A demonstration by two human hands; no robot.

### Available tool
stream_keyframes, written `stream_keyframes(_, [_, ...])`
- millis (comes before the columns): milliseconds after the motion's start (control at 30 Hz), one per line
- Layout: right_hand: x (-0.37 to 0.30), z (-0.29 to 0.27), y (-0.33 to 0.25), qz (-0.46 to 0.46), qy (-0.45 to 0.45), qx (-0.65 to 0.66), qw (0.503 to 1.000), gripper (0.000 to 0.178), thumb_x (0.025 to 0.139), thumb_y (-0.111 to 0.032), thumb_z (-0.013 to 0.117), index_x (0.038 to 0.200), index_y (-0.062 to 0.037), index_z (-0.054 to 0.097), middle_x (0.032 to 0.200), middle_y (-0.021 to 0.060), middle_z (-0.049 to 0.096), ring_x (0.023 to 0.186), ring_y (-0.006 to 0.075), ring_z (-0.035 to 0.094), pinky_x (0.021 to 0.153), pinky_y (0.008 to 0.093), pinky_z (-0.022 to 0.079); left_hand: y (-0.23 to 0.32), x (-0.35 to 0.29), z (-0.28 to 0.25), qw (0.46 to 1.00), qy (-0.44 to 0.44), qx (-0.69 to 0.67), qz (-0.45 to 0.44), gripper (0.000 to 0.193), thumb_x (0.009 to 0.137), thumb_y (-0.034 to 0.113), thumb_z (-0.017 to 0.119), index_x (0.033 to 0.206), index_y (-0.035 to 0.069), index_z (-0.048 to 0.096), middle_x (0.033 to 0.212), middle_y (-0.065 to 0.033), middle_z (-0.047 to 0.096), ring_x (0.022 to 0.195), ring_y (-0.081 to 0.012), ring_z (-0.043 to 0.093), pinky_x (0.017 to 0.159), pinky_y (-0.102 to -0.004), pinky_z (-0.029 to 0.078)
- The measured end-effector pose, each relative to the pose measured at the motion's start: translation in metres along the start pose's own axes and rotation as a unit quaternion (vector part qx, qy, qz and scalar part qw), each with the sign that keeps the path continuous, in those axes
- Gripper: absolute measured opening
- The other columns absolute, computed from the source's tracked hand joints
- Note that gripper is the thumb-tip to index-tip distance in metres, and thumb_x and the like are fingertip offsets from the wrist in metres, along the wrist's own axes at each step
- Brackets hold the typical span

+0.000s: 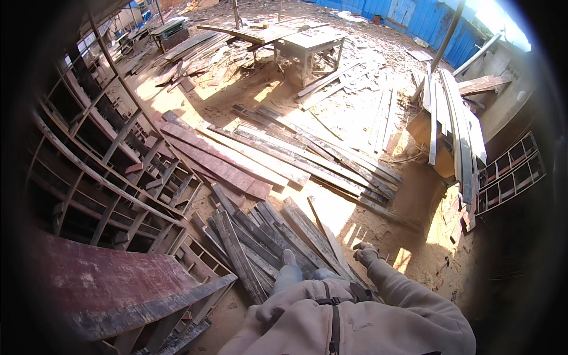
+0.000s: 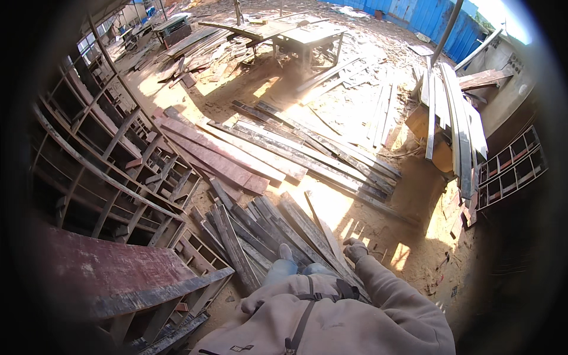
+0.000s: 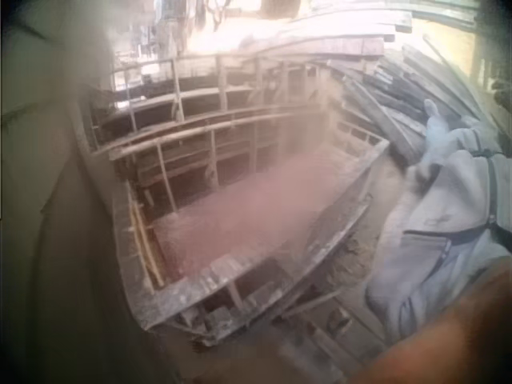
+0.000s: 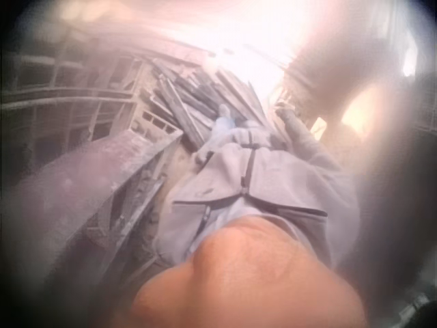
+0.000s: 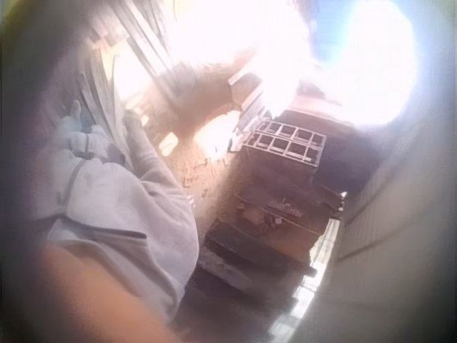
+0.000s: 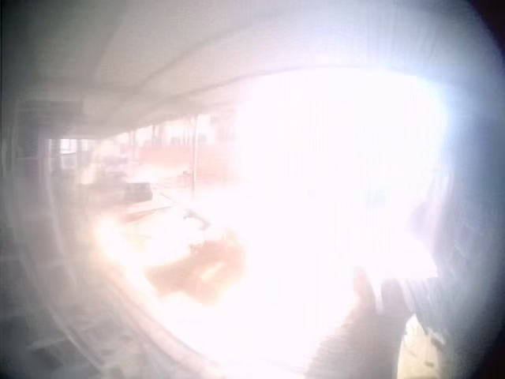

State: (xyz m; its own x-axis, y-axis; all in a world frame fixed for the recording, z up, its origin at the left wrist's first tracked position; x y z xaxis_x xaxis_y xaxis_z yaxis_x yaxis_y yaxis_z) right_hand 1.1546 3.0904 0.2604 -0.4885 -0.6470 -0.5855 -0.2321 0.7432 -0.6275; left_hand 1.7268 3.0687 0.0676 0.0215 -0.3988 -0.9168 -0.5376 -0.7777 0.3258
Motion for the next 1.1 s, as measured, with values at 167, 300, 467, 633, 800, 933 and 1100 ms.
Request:
stream_keyframes(167, [0.102, -0.008, -0.027, 0.213, -0.101, -0.141, 0.961, 0.031, 0.09, -0.007, 0.055, 0.114, -0.001, 0.073, 0.087, 0.0157, 0.077, 0.074, 0.0221, 0.073, 0.065, 0.0358, 0.058, 0.445, 0.13, -0.096, 0.949, 0.086, -0.177, 0.245, 0.042, 0.093, 0.014, 0.073, 0.13, -0.002, 0.065, 0.105, -0.0101, 0.073, 0.09, -0.0137, 0.067, 0.081, -0.028, 0.055])
stream_keyframes(300, [0.262, -0.01, -0.088, 0.254, -0.099, -0.114, 0.955, 0.03, 0.091, -0.009, 0.055, 0.113, -0.002, 0.074, 0.087, 0.0148, 0.077, 0.074, 0.0222, 0.073, 0.066, 0.0362, 0.058, 0.726, 0.213, -0.148, 0.853, 0.115, -0.184, 0.475, 0.036, 0.096, 0.008, 0.073, 0.13, -0.001, 0.065, 0.101, -0.0024, 0.069, 0.077, -0.0085, 0.059, 0.067, -0.0239, 0.05])
stream_keyframes(467, [0.55, -0.011, -0.239, 0.246, -0.112, -0.111, 0.956, 0.029, 0.093, -0.012, 0.055, 0.111, -0.0032, 0.075, 0.086, 0.0137, 0.078, 0.074, 0.0224, 0.074, 0.068, 0.0367, 0.059, 0.868, 0.368, -0.192, 0.914, 0.099, -0.24, 0.31, 0.039, 0.092, 0.0, 0.073, 0.13, 0.0, 0.064, 0.084, -0.001, 0.062, 0.066, -0.0092, 0.055, 0.058, -0.0257, 0.048])
stream_keyframes(633, [0.877, -0.025, -0.511, 0.165, -0.113, -0.117, 0.973, 0.028, 0.094, -0.015, 0.055, 0.109, -0.0045, 0.077, 0.085, 0.0125, 0.078, 0.073, 0.0226, 0.074, 0.07, 0.0373, 0.059, 0.892, 0.402, -0.193, 0.99, 0.084, -0.109, 0.024, 0.036, 0.091, 0.005, 0.074, 0.126, 0.001, 0.066, 0.086, -0.0025, 0.065, 0.068, -0.0113, 0.058, 0.06, -0.0279, 0.05])
stream_keyframes(800, [1.15, -0.013, -0.886, -0.066, -0.093, 0.142, 0.983, 0.033, 0.088, -0.002, 0.05, 0.115, 0.0007, 0.069, 0.078, 0.0128, 0.071, 0.064, 0.0201, 0.066, 0.057, 0.0339, 0.052, 1.03, 0.458, -0.247, 0.979, 0.084, -0.182, -0.032, 0.034, 0.09, 0.01, 0.074, 0.123, 0.001, 0.069, 0.087, -0.0041, 0.068, 0.07, -0.0133, 0.061, 0.062, -0.03, 0.052])
stream_keyframes(933, [1.29, 0.035, -1.095, -0.218, -0.051, 0.14, 0.965, 0.035, 0.089, 0.001, 0.044, 0.117, 0.0015, 0.066, 0.078, 0.0106, 0.07, 0.063, 0.0177, 0.063, 0.058, 0.0306, 0.05, 1.143, 0.551, -0.315, 0.974, 0.088, -0.204, -0.046, 0.033, 0.09, 0.014, 0.074, 0.12, 0.002, 0.071, 0.089, -0.0054, 0.07, 0.072, -0.015, 0.063, 0.063, -0.0318, 0.053])
stream_keyframes(1100, [1.356, 0.144, -1.119, -0.09, -0.077, 0.045, 0.992, 0.032, 0.088, -0.004, 0.053, 0.113, -0.0016, 0.073, 0.081, 0.0138, 0.075, 0.066, 0.0205, 0.069, 0.06, 0.0343, 0.056, 1.318, 0.685, -0.474, 0.979, 0.106, -0.174, 0.0, 0.032, 0.089, 0.018, 0.075, 0.116, 0.002, 0.073, 0.091, -0.0069, 0.073, 0.074, -0.017, 0.066, 0.065, -0.0339, 0.055])
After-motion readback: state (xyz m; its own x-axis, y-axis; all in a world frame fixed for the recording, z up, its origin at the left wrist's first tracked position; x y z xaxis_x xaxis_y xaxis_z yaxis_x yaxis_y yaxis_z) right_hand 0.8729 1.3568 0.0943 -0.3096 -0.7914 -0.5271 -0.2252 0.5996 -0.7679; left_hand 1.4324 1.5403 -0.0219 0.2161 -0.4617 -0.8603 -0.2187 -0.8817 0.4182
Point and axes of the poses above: each hand's wrist, its own x-axis towards the middle knuckle, its own z-axis out of the palm, y = z × x, the point moved 7 cm from there along x, towards the middle knuckle
